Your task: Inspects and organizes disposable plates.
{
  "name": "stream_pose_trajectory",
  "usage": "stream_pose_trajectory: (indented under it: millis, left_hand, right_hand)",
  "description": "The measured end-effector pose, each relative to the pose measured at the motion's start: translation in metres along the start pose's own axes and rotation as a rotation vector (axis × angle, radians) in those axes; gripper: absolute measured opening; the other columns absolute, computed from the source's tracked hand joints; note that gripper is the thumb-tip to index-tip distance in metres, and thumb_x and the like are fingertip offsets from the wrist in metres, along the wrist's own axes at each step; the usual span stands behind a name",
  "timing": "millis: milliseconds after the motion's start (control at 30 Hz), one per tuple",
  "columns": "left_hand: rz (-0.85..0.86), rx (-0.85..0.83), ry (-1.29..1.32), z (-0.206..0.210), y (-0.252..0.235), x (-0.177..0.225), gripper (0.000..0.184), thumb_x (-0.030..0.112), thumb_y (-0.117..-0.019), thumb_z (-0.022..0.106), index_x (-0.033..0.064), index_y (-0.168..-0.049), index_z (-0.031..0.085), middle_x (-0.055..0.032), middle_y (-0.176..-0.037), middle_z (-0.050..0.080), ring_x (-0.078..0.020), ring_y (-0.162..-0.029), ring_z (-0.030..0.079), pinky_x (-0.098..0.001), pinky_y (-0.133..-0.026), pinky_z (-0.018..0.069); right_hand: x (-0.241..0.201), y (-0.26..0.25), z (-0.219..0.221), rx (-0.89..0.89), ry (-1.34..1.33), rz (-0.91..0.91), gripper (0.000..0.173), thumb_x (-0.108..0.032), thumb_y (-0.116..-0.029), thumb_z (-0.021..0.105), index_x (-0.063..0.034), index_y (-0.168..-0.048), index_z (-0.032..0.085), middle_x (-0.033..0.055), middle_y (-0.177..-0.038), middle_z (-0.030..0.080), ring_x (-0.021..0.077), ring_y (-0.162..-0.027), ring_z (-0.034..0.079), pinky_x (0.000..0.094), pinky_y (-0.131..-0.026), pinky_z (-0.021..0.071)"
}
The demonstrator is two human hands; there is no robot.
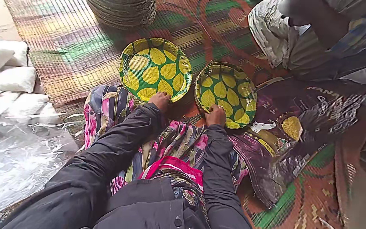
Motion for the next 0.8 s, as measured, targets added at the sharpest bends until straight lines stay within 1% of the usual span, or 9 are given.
stream_pose_trajectory:
  millis: [100, 167, 267, 333, 433, 500, 567, 667, 800]
  left_hand:
    - [0.214, 0.443, 0.036, -0.001, 0.011, 0.008, 0.067, 0.019, -0.0904, 0.077, 0.0038, -0.150, 0.050, -0.0310, -0.149, 0.051, -0.0518, -0.142, 0.043, -0.0658, -0.115, 0.0353]
    - [0.414, 0.935, -0.097, -0.011, 0.025, 0.022, 0.058, 0.030, -0.0939, 0.073, 0.0097, -0.145, 0.057, -0.0259, -0.149, 0.054, -0.0490, -0.143, 0.045, -0.0686, -0.116, 0.0296]
    - [0.558, 1.266, -0.352, -0.017, 0.043, 0.043, 0.033, 0.029, -0.1056, 0.059, 0.0234, -0.138, 0.061, -0.0109, -0.149, 0.057, -0.0325, -0.147, 0.042, -0.0677, -0.116, 0.0186]
    - [0.500, 1.130, -0.479, -0.011, 0.046, 0.047, 0.033, 0.013, -0.1029, 0.058, 0.0211, -0.134, 0.065, -0.0078, -0.150, 0.059, -0.0298, -0.147, 0.044, -0.0691, -0.114, 0.0194]
    - [0.317, 0.768, -0.315, -0.003, 0.032, 0.031, 0.018, -0.005, -0.0930, 0.061, 0.0042, -0.100, 0.075, -0.0139, -0.128, 0.073, -0.0361, -0.139, 0.055, -0.0671, -0.120, 0.0236]
    - [0.087, 0.397, -0.192, -0.007, 0.021, 0.017, 0.021, -0.006, -0.0983, 0.054, -0.0041, -0.110, 0.072, -0.0236, -0.124, 0.071, -0.0429, -0.133, 0.058, -0.0659, -0.117, 0.0327]
    - [-0.118, 0.081, -0.113, -0.011, 0.011, 0.008, 0.027, -0.004, -0.0998, 0.051, -0.0043, -0.121, 0.067, -0.0277, -0.130, 0.065, -0.0463, -0.129, 0.058, -0.0637, -0.104, 0.0466]
    - [-0.172, -0.033, -0.088, -0.011, 0.009, 0.009, 0.027, -0.001, -0.0978, 0.057, -0.0033, -0.122, 0.068, -0.0265, -0.133, 0.063, -0.0459, -0.131, 0.056, -0.0631, -0.099, 0.0508]
    - [-0.123, -0.043, -0.093, -0.007, 0.006, 0.009, 0.043, 0.032, -0.1024, 0.065, -0.0056, -0.121, 0.067, -0.0254, -0.135, 0.062, -0.0427, -0.134, 0.055, -0.0604, -0.104, 0.0490]
  right_hand:
    - [0.003, 0.018, -0.005, 0.563, -0.012, -0.220, 0.021, -0.010, -0.0971, 0.065, 0.0015, -0.110, 0.076, 0.0294, -0.108, 0.070, 0.0480, -0.107, 0.067, 0.0586, -0.092, 0.0524]
    - [-0.009, 0.027, -0.010, 0.954, -0.045, -0.430, 0.015, -0.005, -0.0946, 0.066, -0.0021, -0.102, 0.078, 0.0224, -0.097, 0.072, 0.0429, -0.098, 0.068, 0.0533, -0.091, 0.0503]
    - [-0.032, 0.033, -0.002, 0.933, -0.123, -0.693, 0.019, -0.002, -0.0966, 0.062, -0.0050, -0.108, 0.077, 0.0193, -0.102, 0.074, 0.0395, -0.103, 0.069, 0.0553, -0.105, 0.0453]
    - [-0.047, 0.029, 0.011, 0.848, -0.137, -0.723, 0.023, -0.002, -0.0961, 0.062, -0.0063, -0.113, 0.076, 0.0177, -0.108, 0.075, 0.0391, -0.107, 0.069, 0.0569, -0.108, 0.0437]
    - [-0.049, 0.017, 0.024, 0.609, -0.089, -0.539, 0.048, -0.009, -0.0917, 0.068, -0.0005, -0.138, 0.062, 0.0256, -0.136, 0.064, 0.0475, -0.129, 0.058, 0.0638, -0.113, 0.0374]
    - [-0.038, 0.008, 0.021, 0.319, -0.099, -0.291, 0.064, -0.014, -0.0919, 0.073, 0.0027, -0.149, 0.049, 0.0300, -0.150, 0.050, 0.0495, -0.142, 0.045, 0.0652, -0.119, 0.0282]
    - [-0.025, 0.001, 0.020, 0.052, -0.013, -0.072, 0.062, -0.017, -0.0973, 0.067, 0.0021, -0.152, 0.045, 0.0304, -0.153, 0.047, 0.0469, -0.146, 0.040, 0.0645, -0.122, 0.0220]
    - [-0.020, -0.001, 0.023, -0.130, 0.140, 0.016, 0.046, 0.000, -0.0971, 0.058, 0.0053, -0.142, 0.053, 0.0309, -0.146, 0.052, 0.0459, -0.138, 0.050, 0.0597, -0.116, 0.0370]
    - [-0.026, 0.001, 0.010, -0.113, 0.139, 0.055, 0.038, 0.006, -0.0925, 0.061, 0.0046, -0.131, 0.062, 0.0310, -0.135, 0.059, 0.0454, -0.131, 0.056, 0.0572, -0.109, 0.0445]
Point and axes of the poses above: each hand's wrist, its own y-axis away from the middle knuckle, its own z-axis out of the palm, x = y × z, the point moved 3 cm from there along -y, towards the middle knuckle
